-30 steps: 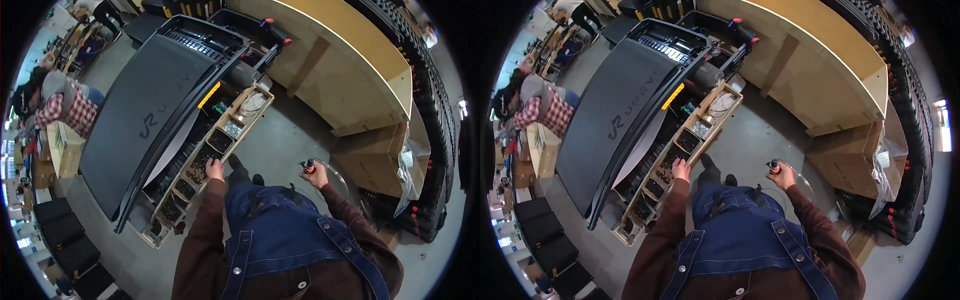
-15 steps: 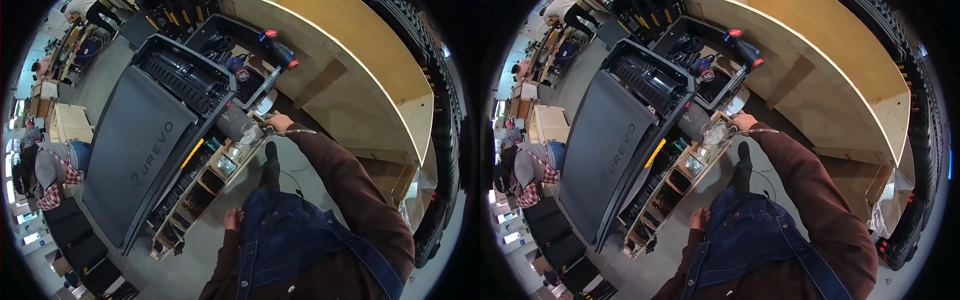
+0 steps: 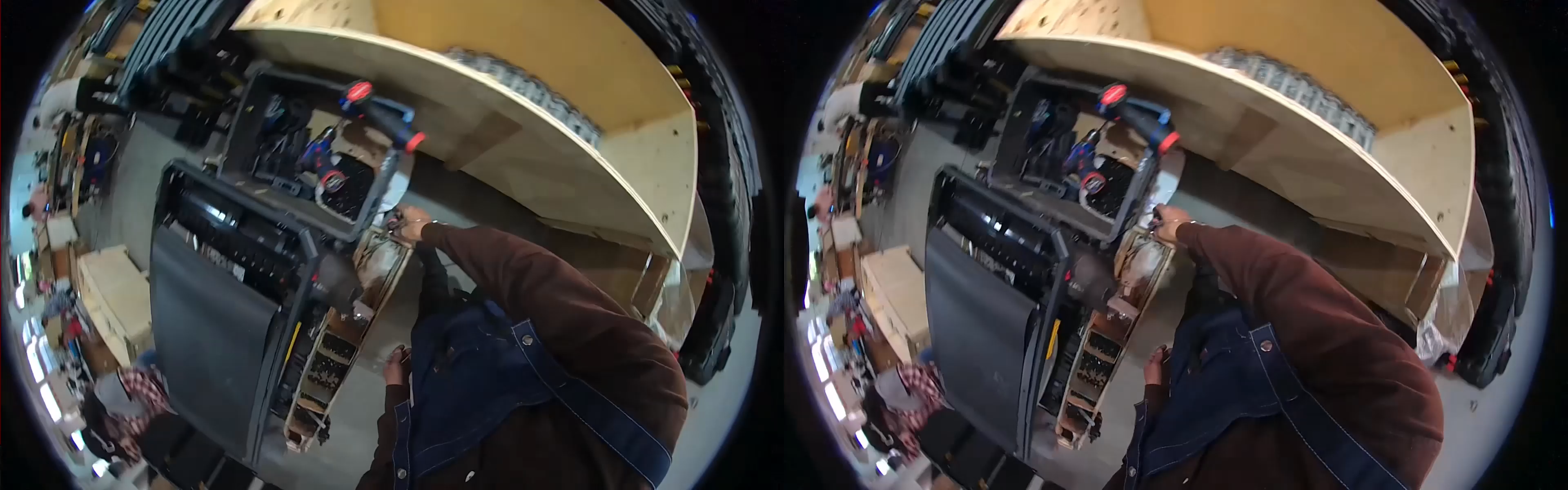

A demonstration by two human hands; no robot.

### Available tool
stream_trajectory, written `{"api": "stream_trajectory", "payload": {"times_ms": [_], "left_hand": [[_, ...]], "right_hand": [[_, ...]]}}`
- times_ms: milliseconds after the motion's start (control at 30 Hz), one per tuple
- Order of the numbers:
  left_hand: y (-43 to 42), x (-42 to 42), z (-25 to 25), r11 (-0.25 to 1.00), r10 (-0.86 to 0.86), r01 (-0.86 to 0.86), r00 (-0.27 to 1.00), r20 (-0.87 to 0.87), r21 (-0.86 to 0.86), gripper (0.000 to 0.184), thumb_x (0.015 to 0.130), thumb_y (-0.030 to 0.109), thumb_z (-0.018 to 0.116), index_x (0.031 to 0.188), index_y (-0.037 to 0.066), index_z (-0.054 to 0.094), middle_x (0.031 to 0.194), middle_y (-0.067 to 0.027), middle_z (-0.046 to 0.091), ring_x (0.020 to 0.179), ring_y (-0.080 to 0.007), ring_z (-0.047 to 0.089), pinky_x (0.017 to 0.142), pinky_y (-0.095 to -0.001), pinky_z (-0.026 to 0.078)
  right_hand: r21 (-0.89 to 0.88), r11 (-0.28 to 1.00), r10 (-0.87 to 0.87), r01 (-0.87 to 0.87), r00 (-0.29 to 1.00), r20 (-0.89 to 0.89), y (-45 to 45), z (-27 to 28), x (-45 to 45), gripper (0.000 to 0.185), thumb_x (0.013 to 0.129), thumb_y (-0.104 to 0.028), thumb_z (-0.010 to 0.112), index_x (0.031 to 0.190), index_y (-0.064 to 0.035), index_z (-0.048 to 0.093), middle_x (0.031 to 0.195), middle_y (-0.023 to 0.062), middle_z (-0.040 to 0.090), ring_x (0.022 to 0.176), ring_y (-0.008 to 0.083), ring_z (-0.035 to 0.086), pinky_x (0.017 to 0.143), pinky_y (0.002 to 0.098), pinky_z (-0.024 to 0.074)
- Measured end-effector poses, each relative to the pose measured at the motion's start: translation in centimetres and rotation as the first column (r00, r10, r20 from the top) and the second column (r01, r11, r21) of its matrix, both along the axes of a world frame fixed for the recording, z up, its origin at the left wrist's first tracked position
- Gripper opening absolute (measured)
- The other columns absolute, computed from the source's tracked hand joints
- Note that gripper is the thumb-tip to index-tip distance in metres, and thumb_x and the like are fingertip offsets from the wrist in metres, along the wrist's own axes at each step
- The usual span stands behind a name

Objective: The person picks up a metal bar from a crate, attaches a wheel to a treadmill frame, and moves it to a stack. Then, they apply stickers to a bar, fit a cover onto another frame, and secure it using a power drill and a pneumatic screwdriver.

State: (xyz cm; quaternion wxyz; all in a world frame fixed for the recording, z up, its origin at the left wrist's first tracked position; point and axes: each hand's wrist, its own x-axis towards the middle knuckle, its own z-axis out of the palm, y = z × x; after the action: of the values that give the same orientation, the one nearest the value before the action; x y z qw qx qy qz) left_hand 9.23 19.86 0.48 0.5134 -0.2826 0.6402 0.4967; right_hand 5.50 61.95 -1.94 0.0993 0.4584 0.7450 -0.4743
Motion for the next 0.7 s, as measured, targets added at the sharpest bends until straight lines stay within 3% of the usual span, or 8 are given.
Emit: {"api": "stream_trajectory", "payload": {"times_ms": [67,100,133,200,267,367,467,700], "left_hand": [[3.6,-1.5,-0.4,0.991,-0.129,0.129,0.992,-0.006,0.019,0.034,0.098,0.024,0.060,0.120,-0.002,0.063,0.100,-0.0127,0.068,0.091,-0.0248,0.067,0.080,-0.0352,0.056],[6.1,-2.2,0.0,0.980,-0.179,0.181,0.983,-0.038,0.083,0.033,0.097,0.025,0.061,0.117,-0.001,0.064,0.097,-0.0112,0.068,0.087,-0.0227,0.066,0.078,-0.0337,0.055],[8.5,-2.9,0.0,0.960,-0.227,0.235,0.972,-0.065,0.150,0.032,0.097,0.026,0.062,0.114,-0.001,0.065,0.093,-0.0096,0.068,0.084,-0.0207,0.066,0.075,-0.0322,0.055],[12.8,-4.1,-1.1,0.835,-0.477,0.485,0.873,-0.098,0.259,0.030,0.098,0.027,0.061,0.112,0.001,0.065,0.091,-0.0075,0.068,0.079,-0.0180,0.065,0.071,-0.0308,0.054],[19.8,-2.9,3.8,0.634,-0.731,0.746,0.664,-0.158,0.203,0.032,0.100,0.032,0.061,0.116,0.004,0.063,0.090,-0.0070,0.069,0.079,-0.0172,0.066,0.070,-0.0304,0.055],[27.8,1.9,7.0,0.297,-0.915,0.914,0.355,-0.190,0.275,0.029,0.103,0.030,0.056,0.115,0.004,0.064,0.073,-0.0054,0.066,0.067,-0.0142,0.064,0.067,-0.0281,0.053],[34.1,9.5,7.6,-0.064,-0.929,0.920,0.087,-0.360,0.387,0.029,0.103,0.024,0.052,0.116,0.000,0.062,0.074,-0.0062,0.068,0.062,-0.0114,0.060,0.064,-0.0254,0.050],[41.6,36.8,11.7,-0.248,-0.868,0.875,-0.009,-0.497,0.416,0.033,0.103,0.021,0.055,0.127,-0.001,0.057,0.089,-0.0097,0.070,0.076,-0.0126,0.063,0.071,-0.0261,0.051]], "right_hand": [[-0.219,0.971,-0.125,0.101,0.987,-0.096,-0.7,0.4,5.0,0.060,0.076,-0.036,0.080,0.125,-0.0076,0.062,0.115,0.0239,0.067,0.109,0.0368,0.064,0.090,0.0452,0.0520],[-0.065,0.988,-0.143,0.139,0.988,-0.055,-2.5,-1.1,7.1,0.060,0.079,-0.038,0.079,0.125,-0.0031,0.062,0.108,0.0208,0.070,0.101,0.0348,0.067,0.086,0.0434,0.0538],[-0.496,0.862,-0.184,0.108,0.977,-0.106,-1.7,2.8,10.2,0.052,0.082,-0.035,0.077,0.120,-0.0007,0.065,0.103,0.0186,0.072,0.095,0.0325,0.069,0.084,0.0419,0.0541],[-0.633,0.760,-0.261,0.149,0.961,-0.089,-3.6,3.4,16.6,0.043,0.085,-0.030,0.075,0.115,-0.0014,0.067,0.099,0.0145,0.073,0.090,0.0252,0.070,0.082,0.0385,0.0542],[-0.221,0.963,-0.206,0.156,0.953,-0.222,-6.3,3.0,23.8,0.039,0.085,-0.028,0.074,0.114,-0.0020,0.068,0.096,0.0113,0.073,0.088,0.0183,0.070,0.078,0.0343,0.0544],[-0.127,0.906,-0.420,0.404,0.897,-0.139,-8.1,8.1,35.7,0.038,0.085,-0.024,0.074,0.115,-0.0025,0.067,0.095,0.0088,0.072,0.087,0.0141,0.068,0.078,0.0320,0.0541],[-0.340,0.655,-0.756,0.675,0.593,-0.279,-9.5,15.1,48.9,0.038,0.088,-0.025,0.072,0.119,-0.0024,0.065,0.097,0.0110,0.073,0.086,0.0197,0.070,0.078,0.0336,0.0553],[-0.251,-0.080,-0.824,0.965,-0.205,-0.529,-8.7,26.4,80.8,0.033,0.093,-0.020,0.069,0.120,-0.0009,0.063,0.096,0.0053,0.069,0.080,0.0113,0.065,0.070,0.0257,0.0539]]}}
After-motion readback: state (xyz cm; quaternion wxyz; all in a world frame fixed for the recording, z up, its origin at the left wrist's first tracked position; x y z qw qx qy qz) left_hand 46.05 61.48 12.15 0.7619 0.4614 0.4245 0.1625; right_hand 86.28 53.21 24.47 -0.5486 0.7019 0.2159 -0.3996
